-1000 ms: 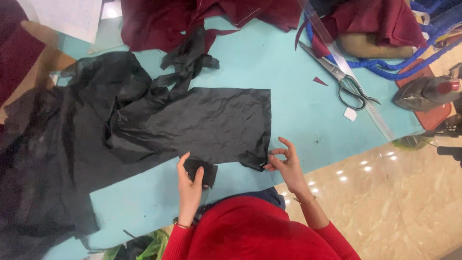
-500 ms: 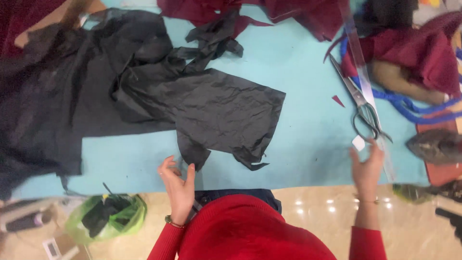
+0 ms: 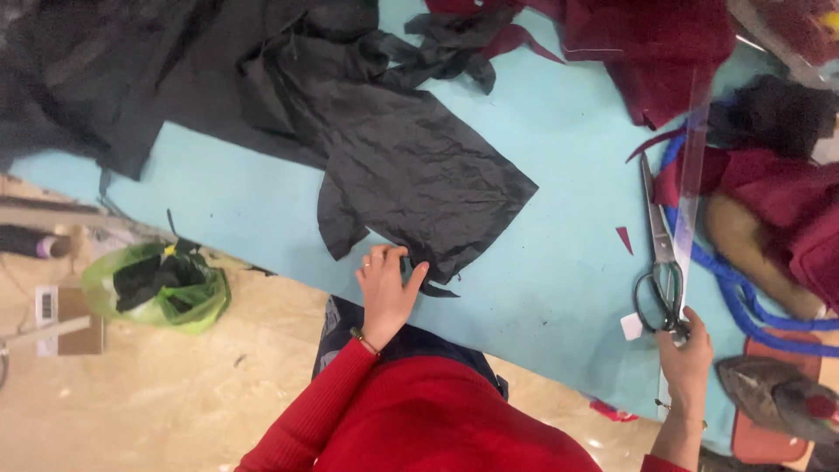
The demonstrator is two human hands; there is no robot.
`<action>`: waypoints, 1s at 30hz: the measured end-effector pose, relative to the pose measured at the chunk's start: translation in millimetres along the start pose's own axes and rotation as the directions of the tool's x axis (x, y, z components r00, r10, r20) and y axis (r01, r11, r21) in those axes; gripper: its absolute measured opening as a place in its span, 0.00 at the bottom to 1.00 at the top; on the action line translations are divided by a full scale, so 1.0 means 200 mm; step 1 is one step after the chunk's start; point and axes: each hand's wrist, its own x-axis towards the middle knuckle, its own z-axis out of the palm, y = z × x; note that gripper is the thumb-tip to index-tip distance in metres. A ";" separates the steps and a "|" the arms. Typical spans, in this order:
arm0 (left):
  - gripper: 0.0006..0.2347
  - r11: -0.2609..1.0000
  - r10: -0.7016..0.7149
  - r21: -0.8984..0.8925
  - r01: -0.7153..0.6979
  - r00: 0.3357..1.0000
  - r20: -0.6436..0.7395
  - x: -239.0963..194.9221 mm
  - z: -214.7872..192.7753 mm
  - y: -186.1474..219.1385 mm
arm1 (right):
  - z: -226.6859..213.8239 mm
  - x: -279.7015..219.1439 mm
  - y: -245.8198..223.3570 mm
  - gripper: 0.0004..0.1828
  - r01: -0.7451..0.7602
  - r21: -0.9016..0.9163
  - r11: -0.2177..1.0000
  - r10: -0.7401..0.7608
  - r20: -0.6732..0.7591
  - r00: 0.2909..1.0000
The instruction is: A person spreads out a piece of black mesh fabric on a table and cuts it into specific shapes using large scissors.
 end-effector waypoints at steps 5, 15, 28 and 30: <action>0.15 0.995 -0.072 -0.071 0.069 0.996 -0.042 -0.02 0.03 0.04 | 0.04 0.16 0.04 0.38 0.130 -0.079 0.988 -0.130 0.003 0.992; 0.12 0.475 -0.352 -0.800 0.367 0.912 0.209 -0.07 -0.12 0.17 | 0.06 0.02 0.14 0.29 0.328 -0.240 0.914 -0.363 -0.123 0.923; 0.27 0.802 -0.281 -0.435 0.409 0.902 0.329 -0.09 -0.26 0.22 | 0.07 0.03 0.02 0.29 0.384 -0.175 0.907 -0.406 -0.119 0.906; 0.29 0.820 -0.241 -0.427 0.380 0.907 0.344 -0.10 -0.28 0.22 | 0.13 0.09 0.04 0.33 0.276 -0.330 0.903 -0.358 -0.222 0.907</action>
